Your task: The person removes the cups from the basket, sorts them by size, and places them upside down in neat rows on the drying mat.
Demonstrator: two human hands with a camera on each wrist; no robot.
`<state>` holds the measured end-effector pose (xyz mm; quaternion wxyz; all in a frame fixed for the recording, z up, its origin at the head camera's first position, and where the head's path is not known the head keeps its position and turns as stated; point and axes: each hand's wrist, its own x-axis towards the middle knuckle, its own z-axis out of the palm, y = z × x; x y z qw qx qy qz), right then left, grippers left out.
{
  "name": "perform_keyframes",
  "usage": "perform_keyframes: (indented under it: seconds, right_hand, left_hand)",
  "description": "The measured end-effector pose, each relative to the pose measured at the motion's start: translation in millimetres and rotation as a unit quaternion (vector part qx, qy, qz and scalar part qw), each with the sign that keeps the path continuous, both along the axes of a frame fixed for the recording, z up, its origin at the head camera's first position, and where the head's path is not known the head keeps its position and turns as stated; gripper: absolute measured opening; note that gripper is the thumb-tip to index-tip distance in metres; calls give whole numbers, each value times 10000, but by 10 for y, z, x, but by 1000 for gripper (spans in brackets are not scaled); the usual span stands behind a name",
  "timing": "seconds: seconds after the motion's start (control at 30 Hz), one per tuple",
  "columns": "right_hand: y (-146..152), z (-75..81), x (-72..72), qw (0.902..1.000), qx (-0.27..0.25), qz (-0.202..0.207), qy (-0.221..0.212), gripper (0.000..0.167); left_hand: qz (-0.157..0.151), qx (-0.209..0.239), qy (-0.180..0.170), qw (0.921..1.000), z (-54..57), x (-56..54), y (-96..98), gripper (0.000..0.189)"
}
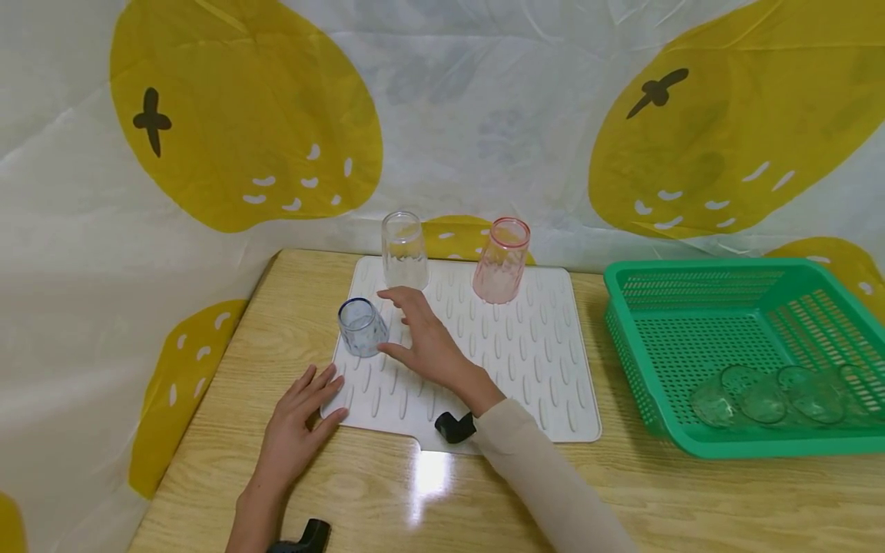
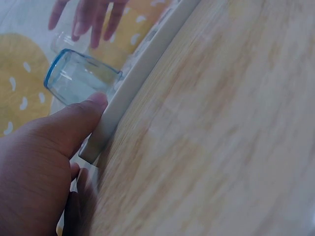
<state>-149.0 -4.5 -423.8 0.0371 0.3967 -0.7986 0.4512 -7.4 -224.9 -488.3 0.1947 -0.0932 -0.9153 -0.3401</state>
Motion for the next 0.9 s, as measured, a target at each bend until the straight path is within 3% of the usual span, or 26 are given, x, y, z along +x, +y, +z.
perform_keyframes:
  seconds: [0.3,0.7,0.9]
  right_hand:
    - [205,145,97,9994,-308,-31,146,75]
    - [515,396,230,9946,-593,44,856,69]
    - [711,537,318,9925,-385,-155,1148,72]
  left_hand:
    - [-25,-11,25,10000,-5,-8,-6,49]
    - [-12,68,65,10000,0,-13,1,49]
    - [-10,66,-7,10000,-16,-8,-16,48]
